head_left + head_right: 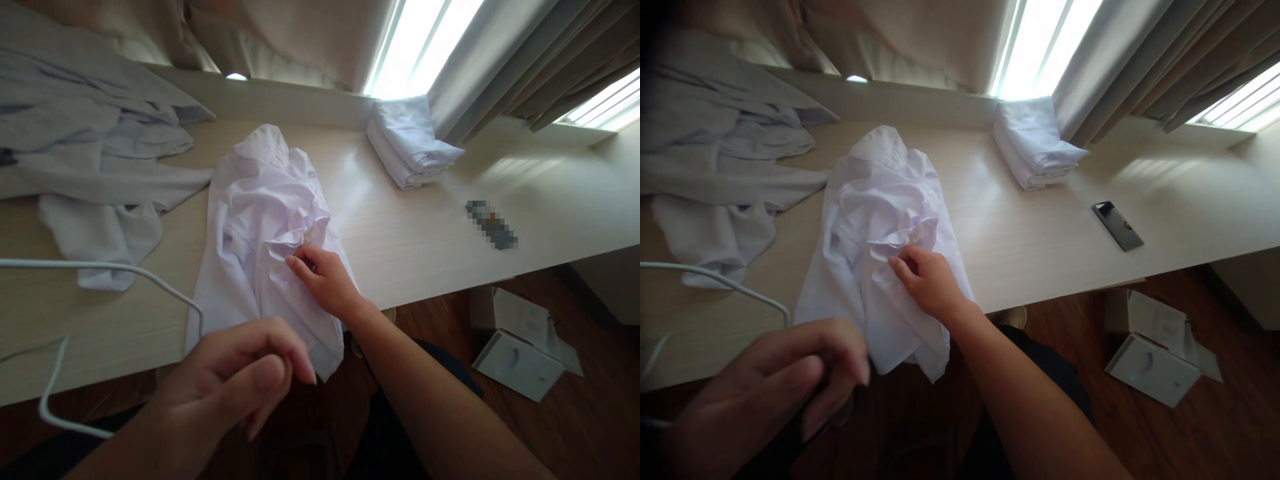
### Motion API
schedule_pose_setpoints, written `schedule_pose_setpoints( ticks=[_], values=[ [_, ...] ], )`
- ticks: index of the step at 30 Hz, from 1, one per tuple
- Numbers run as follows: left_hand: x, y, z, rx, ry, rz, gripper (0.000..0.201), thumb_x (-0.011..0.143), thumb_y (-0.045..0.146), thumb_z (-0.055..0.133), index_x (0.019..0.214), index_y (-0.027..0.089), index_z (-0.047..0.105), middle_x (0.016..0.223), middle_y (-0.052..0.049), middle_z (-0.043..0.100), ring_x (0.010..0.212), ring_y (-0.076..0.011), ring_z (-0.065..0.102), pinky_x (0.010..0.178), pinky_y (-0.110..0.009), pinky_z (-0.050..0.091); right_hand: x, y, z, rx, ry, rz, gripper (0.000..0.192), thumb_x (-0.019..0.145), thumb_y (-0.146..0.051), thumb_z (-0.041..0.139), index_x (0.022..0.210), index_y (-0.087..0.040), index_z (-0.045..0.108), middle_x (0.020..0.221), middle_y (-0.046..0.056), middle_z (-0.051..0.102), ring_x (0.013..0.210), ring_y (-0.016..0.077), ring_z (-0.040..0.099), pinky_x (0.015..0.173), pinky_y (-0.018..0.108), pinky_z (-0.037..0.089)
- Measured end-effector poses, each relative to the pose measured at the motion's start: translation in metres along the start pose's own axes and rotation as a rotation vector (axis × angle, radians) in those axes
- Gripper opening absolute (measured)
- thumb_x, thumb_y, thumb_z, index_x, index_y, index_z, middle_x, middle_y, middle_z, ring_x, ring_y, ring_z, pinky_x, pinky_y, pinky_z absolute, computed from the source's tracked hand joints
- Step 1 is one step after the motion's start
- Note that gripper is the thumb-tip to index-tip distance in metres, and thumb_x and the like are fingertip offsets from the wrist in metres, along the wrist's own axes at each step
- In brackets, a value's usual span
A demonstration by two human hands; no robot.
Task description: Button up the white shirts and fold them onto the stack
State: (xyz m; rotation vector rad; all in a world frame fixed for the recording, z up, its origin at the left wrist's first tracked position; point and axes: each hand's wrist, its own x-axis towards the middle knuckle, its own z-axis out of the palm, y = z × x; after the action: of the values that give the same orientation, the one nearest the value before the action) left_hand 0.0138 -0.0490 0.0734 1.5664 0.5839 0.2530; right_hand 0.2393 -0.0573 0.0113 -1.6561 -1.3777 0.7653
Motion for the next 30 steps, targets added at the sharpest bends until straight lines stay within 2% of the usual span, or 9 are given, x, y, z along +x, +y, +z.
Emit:
schedule_pose_setpoints(
  ticks=[3, 7, 10, 13, 18, 20, 23, 26, 30],
  values=[
    [0.03, 0.012, 0.009, 0.123, -0.064, -0.015, 0.027, 0.096, 0.044, 0.048, 0.097, 0.028, 0.069, 0.079, -0.001, 0.068, 0.074, -0.0173, 0.064, 0.065, -0.028, 0.053, 0.001, -0.002, -0.005, -0.024, 0.074, -0.004, 0.033, 0.098, -0.044, 0.047, 0.078, -0.02, 0.058, 0.069, -0.002, 0.058, 0.065, 0.0127, 0.049, 0.064, 0.026, 0.036],
    [0.048, 0.003, 0.019, 0.416, -0.138, 0.205, 0.025, 0.096, 0.034, 0.051, 0.115, 0.029, 0.067, 0.12, -0.003, 0.067, 0.116, -0.0209, 0.059, 0.103, -0.035, 0.045, 0.003, -0.001, -0.022, -0.194, 0.209, 0.021, 0.03, 0.098, -0.038, 0.045, 0.078, -0.02, 0.059, 0.071, 0.001, 0.061, 0.066, 0.0141, 0.052, 0.066, 0.027, 0.037],
    [0.056, -0.011, 0.022, 0.572, -0.17, 0.256, 0.033, 0.096, 0.033, 0.053, 0.127, 0.03, 0.063, 0.134, -0.003, 0.061, 0.128, -0.0226, 0.052, 0.111, -0.039, 0.038, 0.004, 0.006, -0.043, -0.336, 0.274, 0.087, 0.022, 0.095, -0.035, 0.049, 0.082, -0.021, 0.06, 0.074, 0.002, 0.063, 0.069, 0.0152, 0.055, 0.067, 0.027, 0.037],
    [0.065, -0.024, 0.023, 0.677, -0.127, 0.218, 0.035, 0.095, 0.032, 0.055, 0.129, 0.03, 0.061, 0.135, -0.003, 0.062, 0.129, -0.0235, 0.052, 0.11, -0.042, 0.037, 0.004, 0.018, -0.064, -0.469, 0.271, 0.223, 0.018, 0.092, -0.037, 0.054, 0.089, -0.022, 0.063, 0.077, 0.003, 0.066, 0.071, 0.0171, 0.058, 0.067, 0.029, 0.037],
    [0.082, -0.033, 0.025, 0.758, 0.043, 0.151, 0.026, 0.094, 0.03, 0.054, 0.117, 0.028, 0.066, 0.121, -0.004, 0.069, 0.117, -0.0237, 0.059, 0.1, -0.041, 0.041, -0.002, 0.032, -0.085, -0.598, 0.035, 0.418, 0.038, 0.084, -0.057, 0.062, 0.08, -0.02, 0.068, 0.074, 0.01, 0.068, 0.069, 0.0217, 0.059, 0.062, 0.032, 0.034],
    [0.088, -0.035, 0.026, 0.775, 0.096, 0.146, 0.022, 0.094, 0.029, 0.053, 0.11, 0.026, 0.068, 0.114, -0.003, 0.071, 0.112, -0.0234, 0.06, 0.098, -0.04, 0.042, -0.006, 0.034, -0.086, -0.602, -0.113, 0.399, 0.04, 0.08, -0.06, 0.066, 0.071, -0.021, 0.067, 0.069, 0.01, 0.067, 0.063, 0.0205, 0.056, 0.06, 0.032, 0.033],
    [0.094, -0.035, 0.028, 0.796, 0.147, 0.137, 0.018, 0.094, 0.028, 0.054, 0.102, 0.025, 0.069, 0.107, -0.003, 0.071, 0.108, -0.0234, 0.061, 0.095, -0.038, 0.042, -0.012, 0.032, -0.084, -0.564, -0.285, 0.309, 0.031, 0.076, -0.047, 0.073, 0.062, -0.022, 0.062, 0.062, 0.005, 0.063, 0.055, 0.0164, 0.049, 0.056, 0.031, 0.03],
    [0.097, -0.035, 0.03, 0.801, 0.17, 0.134, 0.017, 0.094, 0.028, 0.054, 0.098, 0.025, 0.07, 0.103, -0.002, 0.071, 0.105, -0.0235, 0.061, 0.093, -0.037, 0.043, -0.015, 0.028, -0.084, -0.479, -0.314, 0.248, 0.025, 0.074, -0.031, 0.072, 0.056, -0.021, 0.057, 0.058, 0.002, 0.058, 0.053, 0.014, 0.045, 0.055, 0.03, 0.028],
    [0.098, -0.034, 0.029, 0.793, 0.208, 0.133, 0.017, 0.094, 0.029, 0.053, 0.094, 0.024, 0.069, 0.097, -0.002, 0.071, 0.098, -0.0226, 0.063, 0.089, -0.036, 0.045, -0.017, 0.021, -0.089, -0.152, -0.323, 0.23, 0.017, 0.079, -0.03, 0.063, 0.067, -0.019, 0.064, 0.066, 0.001, 0.061, 0.061, 0.0141, 0.048, 0.057, 0.027, 0.033]
  ],
)
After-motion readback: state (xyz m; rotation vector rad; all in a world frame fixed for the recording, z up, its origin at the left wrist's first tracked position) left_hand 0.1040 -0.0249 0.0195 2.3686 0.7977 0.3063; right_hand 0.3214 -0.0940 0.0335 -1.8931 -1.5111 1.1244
